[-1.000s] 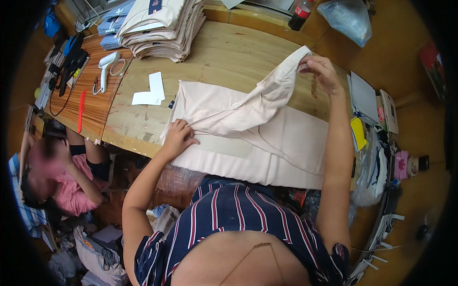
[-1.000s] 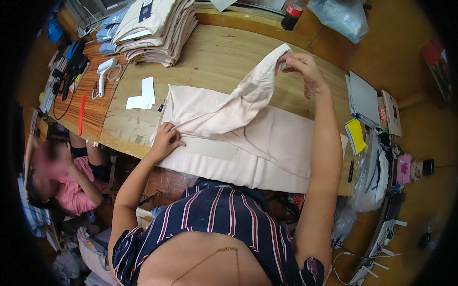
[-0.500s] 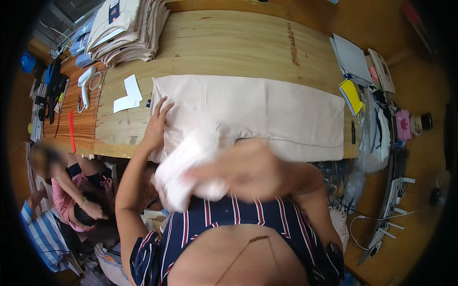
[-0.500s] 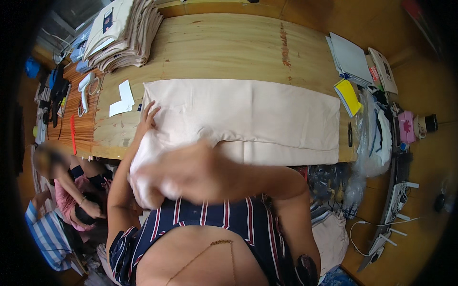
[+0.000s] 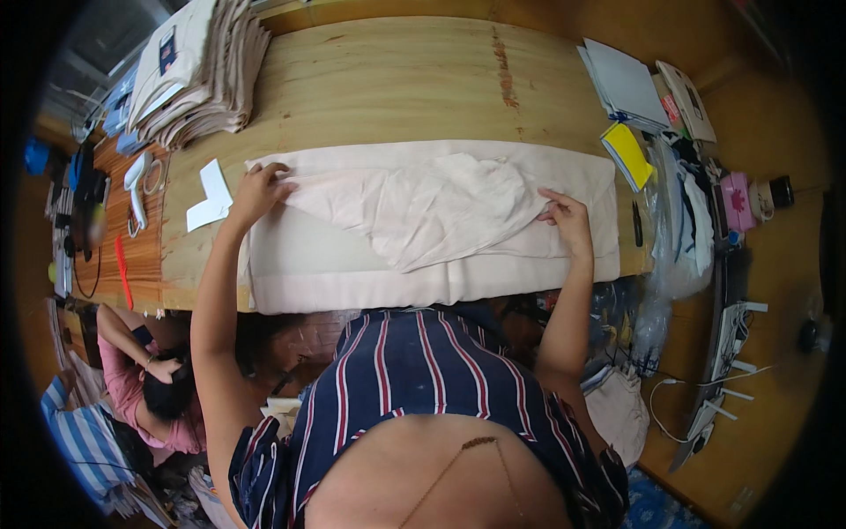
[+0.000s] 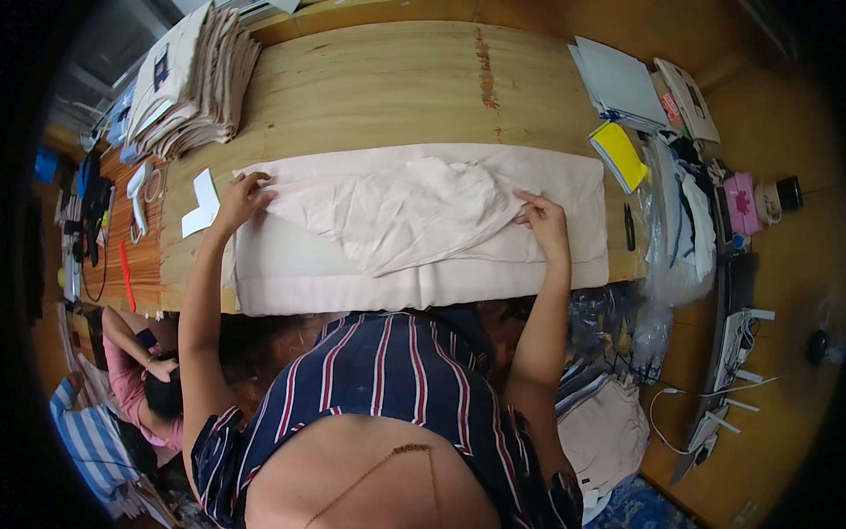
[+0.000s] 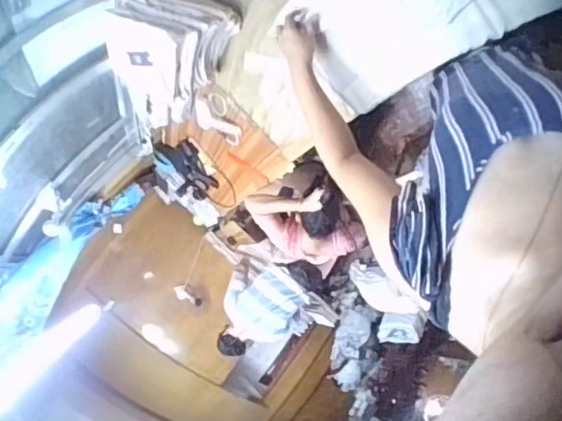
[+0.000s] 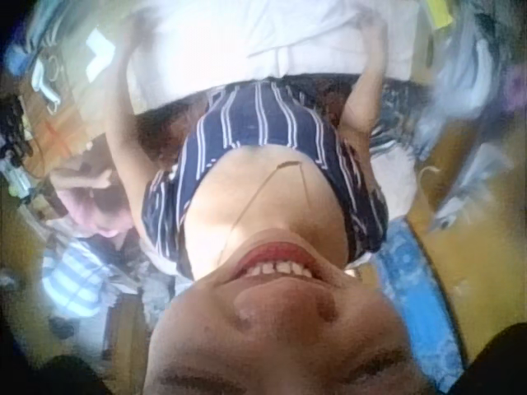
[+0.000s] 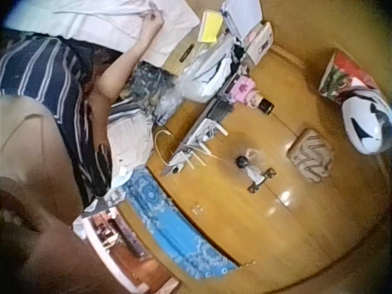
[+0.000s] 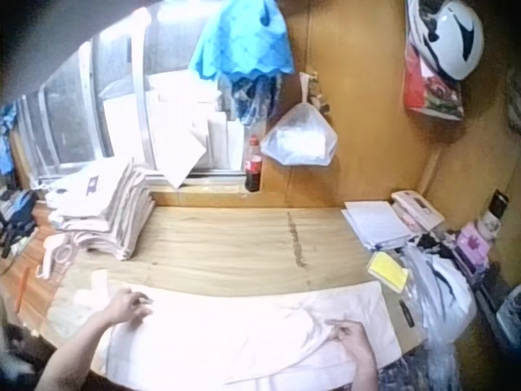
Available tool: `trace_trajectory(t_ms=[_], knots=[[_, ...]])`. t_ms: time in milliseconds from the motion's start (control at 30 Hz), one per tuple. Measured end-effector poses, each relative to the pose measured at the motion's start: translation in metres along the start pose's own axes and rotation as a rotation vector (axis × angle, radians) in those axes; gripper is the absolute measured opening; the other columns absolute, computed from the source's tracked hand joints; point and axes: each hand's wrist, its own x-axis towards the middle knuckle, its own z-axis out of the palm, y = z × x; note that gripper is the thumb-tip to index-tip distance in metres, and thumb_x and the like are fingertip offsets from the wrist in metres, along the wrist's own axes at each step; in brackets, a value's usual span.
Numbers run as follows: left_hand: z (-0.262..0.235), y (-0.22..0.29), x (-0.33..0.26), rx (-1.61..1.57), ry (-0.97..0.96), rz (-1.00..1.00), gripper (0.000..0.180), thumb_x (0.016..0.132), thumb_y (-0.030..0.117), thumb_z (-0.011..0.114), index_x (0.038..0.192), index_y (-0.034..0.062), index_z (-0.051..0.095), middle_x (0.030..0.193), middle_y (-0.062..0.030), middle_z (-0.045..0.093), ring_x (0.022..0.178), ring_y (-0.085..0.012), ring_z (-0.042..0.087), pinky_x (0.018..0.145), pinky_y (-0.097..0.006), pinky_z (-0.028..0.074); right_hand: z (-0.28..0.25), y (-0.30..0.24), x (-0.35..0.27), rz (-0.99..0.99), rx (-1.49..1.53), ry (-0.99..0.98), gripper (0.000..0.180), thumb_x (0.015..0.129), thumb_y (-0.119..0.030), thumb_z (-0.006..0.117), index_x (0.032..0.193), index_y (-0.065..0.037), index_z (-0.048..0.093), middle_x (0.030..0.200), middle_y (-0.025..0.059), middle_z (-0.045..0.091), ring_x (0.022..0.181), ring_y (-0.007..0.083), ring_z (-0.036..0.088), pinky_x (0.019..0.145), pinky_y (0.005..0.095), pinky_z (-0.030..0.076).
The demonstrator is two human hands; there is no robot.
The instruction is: The person folds a light-colored shirt on a wooden table, smooths it, and places a tag on it. They then use a small blade to cut threads on the shirt before folding it again and stacking it with other folded shirts.
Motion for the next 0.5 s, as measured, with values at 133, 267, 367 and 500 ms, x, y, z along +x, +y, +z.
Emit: trace_trajectory(t_ms=[133, 267, 367, 500], knots=[[0.024, 0.019, -0.030, 0.243, 0.474, 0.053, 0.049, 0.076, 0.032, 0.058, 0.120, 0.0134, 0.044, 0.122, -0.0122, 0.040, 0.108, -0.0303, 0.041, 0.090, -0.043, 0.031, -0.039, 0.025, 0.009, -0.026, -0.570, 0.309, 0.033, 0.082, -0.018, 0.049, 0.115, -0.017, 0.051, 0.122, 0.0077, 0.044, 0.106, 0.0254, 0.045, 0.082, 0.0405, 0.039], [0.074, 0.010, -0.049, 0.411, 0.197, -0.181, 0.055, 0.082, 0.049, 0.038, 0.132, 0.0272, 0.027, 0.141, -0.0029, 0.014, 0.130, -0.0274, 0.010, 0.100, -0.053, 0.007, -0.024, 0.039, 0.027, 0.021, -1.014, 0.296, 0.052, 0.082, -0.044, 0.043, 0.130, -0.028, 0.029, 0.139, 0.0032, 0.019, 0.128, 0.0255, 0.015, 0.096, 0.0572, 0.015], [0.071, 0.002, -0.031, 0.422, 0.212, -0.243, 0.054, 0.083, 0.048, 0.038, 0.132, 0.0303, 0.025, 0.141, -0.0002, 0.015, 0.129, -0.0270, 0.012, 0.099, -0.055, 0.007, -0.013, 0.032, 0.059, -0.024, -1.103, 0.308, 0.050, 0.083, -0.050, 0.035, 0.129, -0.029, 0.030, 0.138, 0.0012, 0.022, 0.127, 0.0254, 0.017, 0.097, 0.0563, 0.013], [0.059, -0.010, 0.021, 0.399, 0.250, -0.277, 0.053, 0.083, 0.048, 0.037, 0.132, 0.0315, 0.024, 0.141, 0.0008, 0.014, 0.129, -0.0266, 0.013, 0.098, -0.056, 0.006, 0.001, 0.018, 0.128, -0.097, -1.061, 0.288, 0.048, 0.084, -0.047, 0.036, 0.129, -0.029, 0.031, 0.138, 0.0015, 0.022, 0.127, 0.0246, 0.017, 0.097, 0.0566, 0.014]])
